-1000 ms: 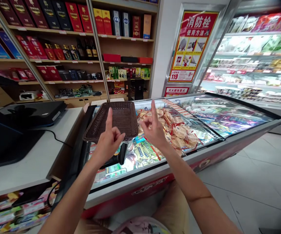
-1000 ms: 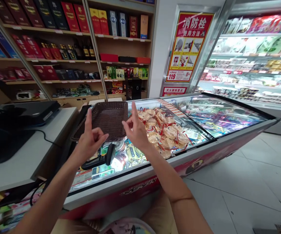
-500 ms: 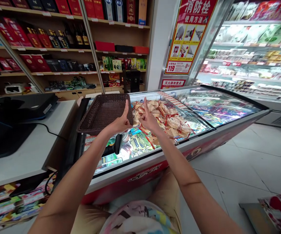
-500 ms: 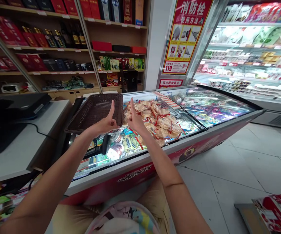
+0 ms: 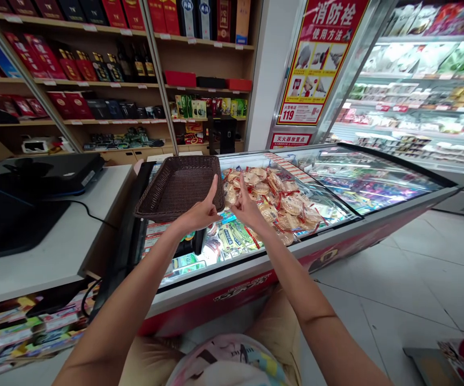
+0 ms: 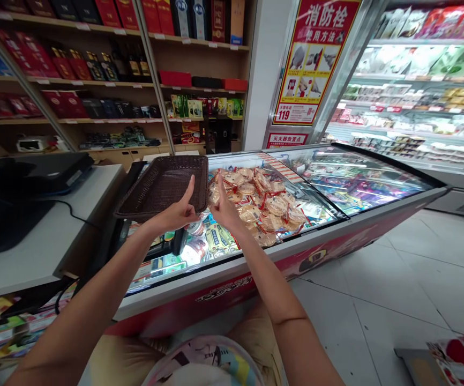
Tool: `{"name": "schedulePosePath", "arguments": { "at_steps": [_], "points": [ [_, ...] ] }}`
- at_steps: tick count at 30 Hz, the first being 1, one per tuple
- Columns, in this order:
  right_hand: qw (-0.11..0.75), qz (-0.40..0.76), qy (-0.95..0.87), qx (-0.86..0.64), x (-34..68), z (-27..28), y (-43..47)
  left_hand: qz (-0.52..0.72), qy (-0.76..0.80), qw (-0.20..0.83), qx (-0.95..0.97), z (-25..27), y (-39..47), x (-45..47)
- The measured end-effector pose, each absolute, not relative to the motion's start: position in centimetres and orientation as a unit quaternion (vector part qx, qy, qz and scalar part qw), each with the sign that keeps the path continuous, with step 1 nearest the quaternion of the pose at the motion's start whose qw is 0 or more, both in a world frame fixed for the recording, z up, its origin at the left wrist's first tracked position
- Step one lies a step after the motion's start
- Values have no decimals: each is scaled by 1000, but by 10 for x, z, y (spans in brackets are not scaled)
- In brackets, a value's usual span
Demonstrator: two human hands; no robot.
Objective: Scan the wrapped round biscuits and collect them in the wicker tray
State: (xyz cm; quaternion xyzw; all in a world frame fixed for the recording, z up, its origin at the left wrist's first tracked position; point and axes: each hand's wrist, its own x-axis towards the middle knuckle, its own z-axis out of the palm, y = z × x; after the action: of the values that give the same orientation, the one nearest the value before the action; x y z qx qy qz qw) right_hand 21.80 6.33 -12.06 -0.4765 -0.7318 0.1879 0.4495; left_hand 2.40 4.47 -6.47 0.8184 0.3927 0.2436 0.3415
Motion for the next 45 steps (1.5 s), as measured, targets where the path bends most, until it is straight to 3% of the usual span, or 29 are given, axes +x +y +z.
{"name": "schedulePosePath", "arguments": {
  "at_steps": [3,9,15,17,20,22,27,30,33,39,45],
  "points": [
    [446,194,-703,-518,216,-133,64,276,429,297,807,-68,31,5],
    [521,144,-636,-551,204,-168,63,456,520,258,675,-100,-16,-45],
    [538,62,-628,-559,194,-195,58,478,616,182,599,-151,-76,-83],
    [530,51,-643,-551,196,-199,58,538,650,149,515,-162,-93,-103],
    [520,46,-647,-555,200,-203,56,696,673,12,249,-175,-111,-150],
    [518,38,-642,-564,203,-205,55,725,679,-17,115,-183,-119,-191],
    [510,15,-650,-564,204,-208,55,688,720,95,6,-211,-125,-269],
    [505,8,-654,-563,203,-209,56,662,720,210,13,-224,-118,-284],
    [517,8,-645,-563,202,-202,54,656,709,258,16,-228,-113,-285],
    [573,-7,-654,-494,178,-171,12,720,669,182,-13,-222,-170,-256],
    [563,157,-728,-359,119,-162,-44,777,624,82,-9,-210,-264,-175]
  ]
}}
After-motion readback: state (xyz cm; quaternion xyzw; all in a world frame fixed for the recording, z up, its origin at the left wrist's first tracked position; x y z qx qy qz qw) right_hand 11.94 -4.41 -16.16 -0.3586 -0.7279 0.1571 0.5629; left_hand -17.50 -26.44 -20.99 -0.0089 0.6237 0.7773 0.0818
